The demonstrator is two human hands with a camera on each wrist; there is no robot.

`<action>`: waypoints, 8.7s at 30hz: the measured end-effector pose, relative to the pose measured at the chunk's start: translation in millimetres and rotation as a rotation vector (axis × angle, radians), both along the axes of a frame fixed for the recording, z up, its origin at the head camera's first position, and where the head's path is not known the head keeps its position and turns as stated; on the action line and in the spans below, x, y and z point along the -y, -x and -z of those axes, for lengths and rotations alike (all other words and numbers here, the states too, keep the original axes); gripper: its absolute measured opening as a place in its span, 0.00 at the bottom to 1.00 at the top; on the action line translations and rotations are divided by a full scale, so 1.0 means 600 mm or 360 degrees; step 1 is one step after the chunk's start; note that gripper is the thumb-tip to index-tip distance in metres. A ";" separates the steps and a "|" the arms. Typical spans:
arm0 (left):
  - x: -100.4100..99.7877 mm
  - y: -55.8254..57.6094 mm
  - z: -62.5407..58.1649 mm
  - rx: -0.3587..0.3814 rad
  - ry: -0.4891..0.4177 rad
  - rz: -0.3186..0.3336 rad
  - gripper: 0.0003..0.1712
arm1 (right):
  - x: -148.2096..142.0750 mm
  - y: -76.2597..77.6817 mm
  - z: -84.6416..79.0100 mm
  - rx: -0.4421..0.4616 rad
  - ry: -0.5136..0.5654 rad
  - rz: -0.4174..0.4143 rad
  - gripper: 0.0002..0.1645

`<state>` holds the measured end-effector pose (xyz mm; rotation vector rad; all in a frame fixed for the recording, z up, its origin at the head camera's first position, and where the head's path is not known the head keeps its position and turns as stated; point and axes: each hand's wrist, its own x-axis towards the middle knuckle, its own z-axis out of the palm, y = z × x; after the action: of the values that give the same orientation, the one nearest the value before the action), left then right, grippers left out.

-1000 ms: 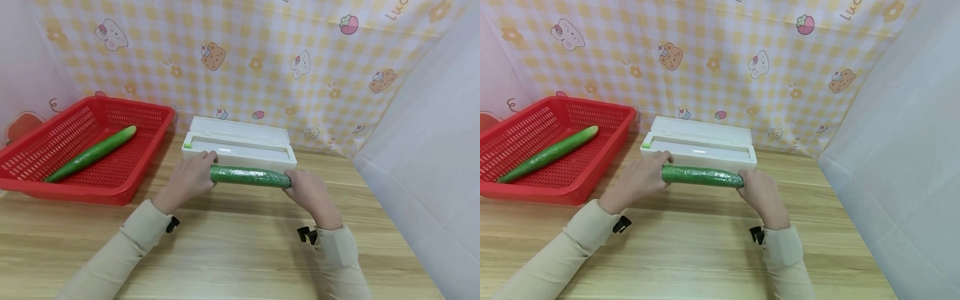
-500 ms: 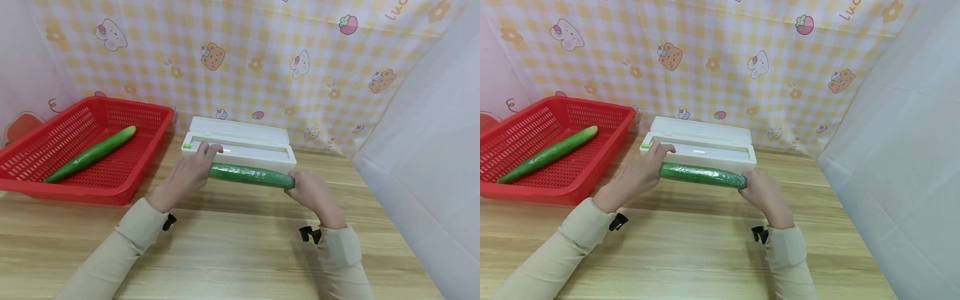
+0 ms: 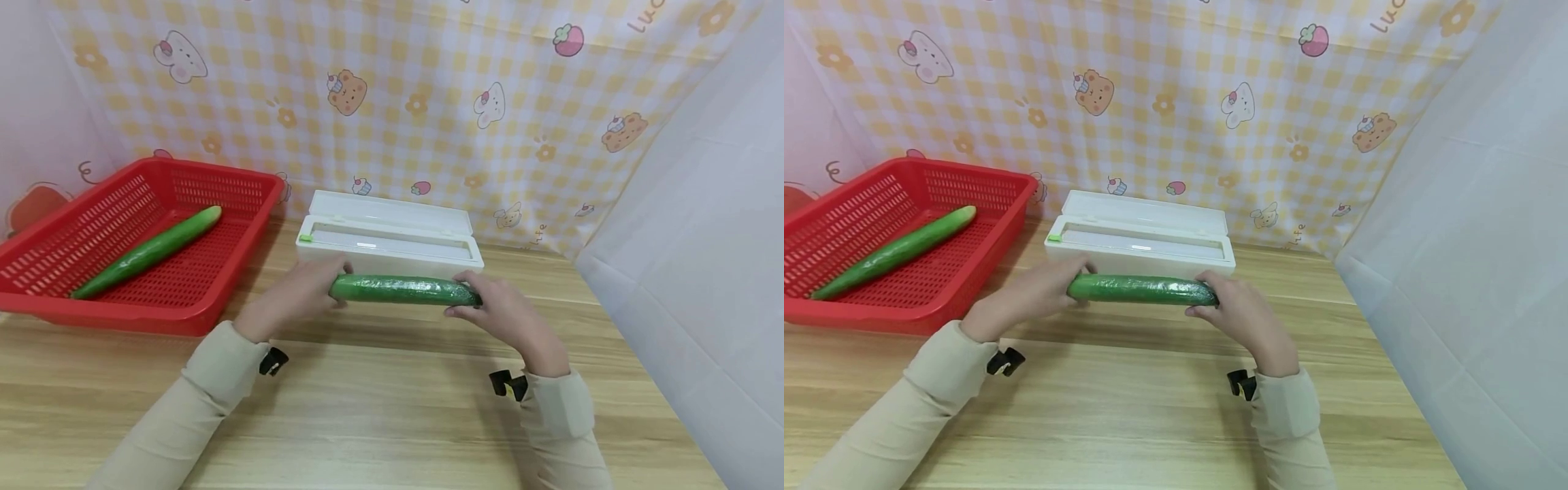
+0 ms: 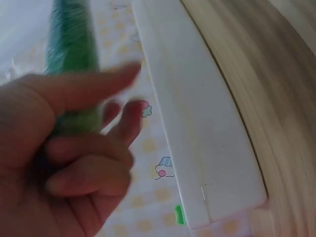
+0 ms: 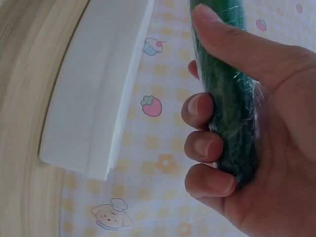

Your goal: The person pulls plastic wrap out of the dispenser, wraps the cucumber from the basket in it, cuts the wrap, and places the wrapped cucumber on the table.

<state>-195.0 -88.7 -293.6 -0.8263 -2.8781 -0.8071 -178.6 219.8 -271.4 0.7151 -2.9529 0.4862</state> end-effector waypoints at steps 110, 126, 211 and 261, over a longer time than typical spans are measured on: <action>-0.015 0.001 -0.005 -0.0734 0.0281 0.0126 0.24 | 0.050 -0.018 0.005 0.0187 0.0022 -0.0138 0.23; -0.015 0.002 -0.004 -0.0753 0.0145 0.0030 0.24 | 0.032 -0.018 0.003 0.0061 -0.0114 -0.0133 0.18; 0.012 0.030 0.046 -0.0338 0.0453 -0.0273 0.30 | -0.218 0.054 0.114 0.0533 0.0438 0.1184 0.35; 0.017 0.035 0.035 -0.0290 0.0411 -0.0211 0.29 | -0.057 0.075 0.084 -0.0006 0.0409 0.0462 0.47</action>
<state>-215.9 -98.9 -314.3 -0.6773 -2.8703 -0.3325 -223.7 254.2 -321.5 0.2555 -2.8448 0.8115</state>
